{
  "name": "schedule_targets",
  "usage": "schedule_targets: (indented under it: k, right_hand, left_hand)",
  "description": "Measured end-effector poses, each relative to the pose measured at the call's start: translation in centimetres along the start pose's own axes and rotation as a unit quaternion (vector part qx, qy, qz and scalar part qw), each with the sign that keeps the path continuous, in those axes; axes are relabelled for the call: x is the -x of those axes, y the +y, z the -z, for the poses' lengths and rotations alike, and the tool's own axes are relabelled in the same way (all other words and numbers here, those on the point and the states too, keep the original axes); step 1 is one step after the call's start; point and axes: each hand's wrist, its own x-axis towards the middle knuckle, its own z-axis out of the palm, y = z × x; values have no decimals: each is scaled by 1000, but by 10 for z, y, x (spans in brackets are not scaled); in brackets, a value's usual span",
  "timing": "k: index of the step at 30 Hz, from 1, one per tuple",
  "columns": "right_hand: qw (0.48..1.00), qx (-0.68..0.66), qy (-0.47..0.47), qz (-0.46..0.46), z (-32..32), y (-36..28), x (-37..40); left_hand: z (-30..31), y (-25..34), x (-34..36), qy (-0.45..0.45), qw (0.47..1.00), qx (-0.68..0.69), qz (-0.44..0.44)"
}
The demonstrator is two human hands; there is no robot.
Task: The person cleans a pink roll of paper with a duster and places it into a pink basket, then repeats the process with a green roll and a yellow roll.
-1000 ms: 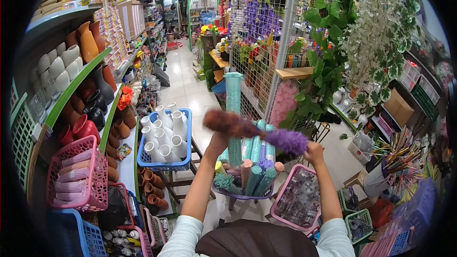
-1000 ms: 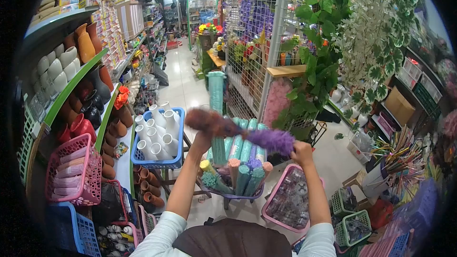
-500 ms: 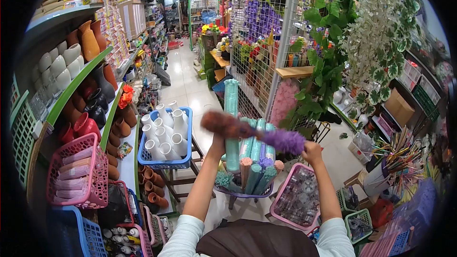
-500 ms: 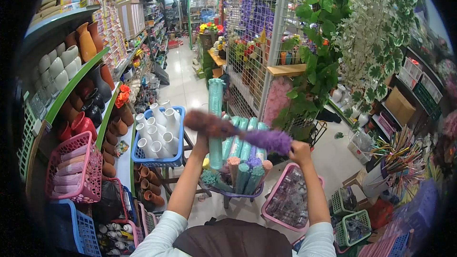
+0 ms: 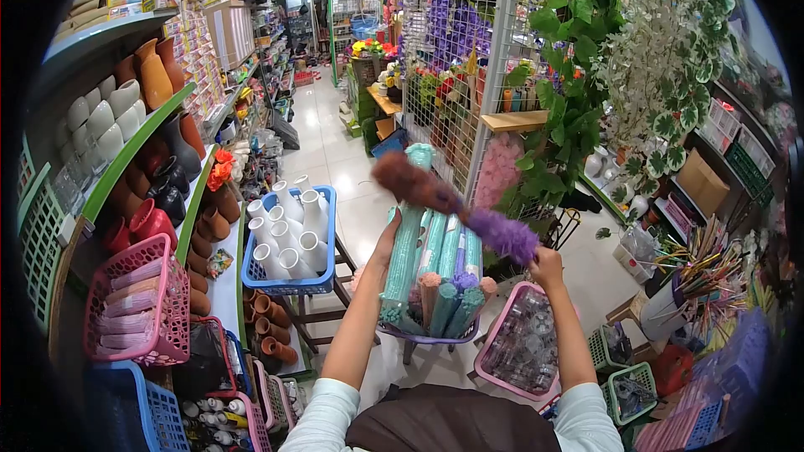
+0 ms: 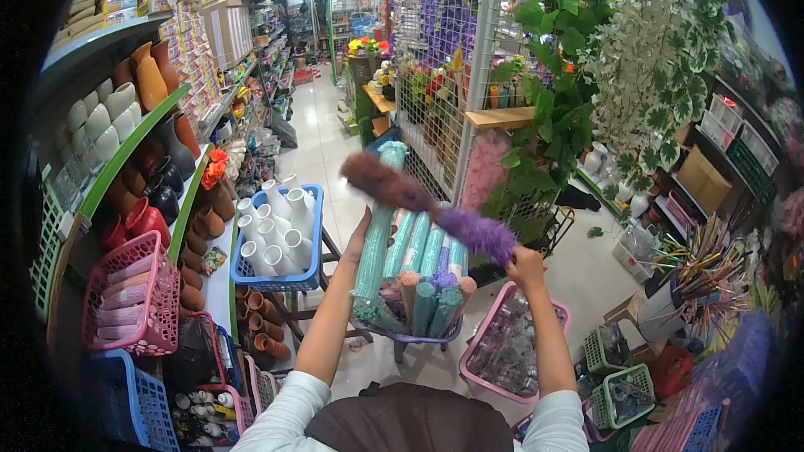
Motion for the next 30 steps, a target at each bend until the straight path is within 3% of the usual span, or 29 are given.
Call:
schedule_targets:
  k: [1, 3, 4, 6, 8, 11, 15, 17, 25, 30]
  right_hand:
    - [999, -17, -28, 28, 1, 1, 6]
    - [992, -49, -83, 83, 5, 3, 23]
    - [990, -47, -94, 95, -1, 9, 29]
    - [995, -32, -74, 54, -8, 12, 36]
    - [998, -30, -48, 15, -15, 11, 35]
    - [988, -20, -33, -152, -32, -4, 24]
    - [977, -32, -40, -209, -55, -39, 17]
    - [965, -15, -114, -235, -43, -81, 9]
    - [942, 58, -251, -217, -79, -122, 12]
    - [936, 82, -265, -214, -84, -122, 11]
  left_hand:
    - [2, -5, -3, 25, 998, 38, -32]
    - [16, 8, 6, -38, 998, 49, 20]
    - [3, 9, 11, 29, 999, -11, -41]
    - [10, -6, 14, 22, 983, -125, -131]
    - [18, -6, 8, 38, 995, -79, -38]
    - [17, -11, 7, -4, 1000, -7, -30]
    - [30, -21, 1, 24, 999, -24, -22]
    - [33, -24, 1, 35, 997, -60, -27]
    - [6, -28, 12, 53, 995, -82, -6]
    - [-10, -26, 18, 45, 993, -111, -2]
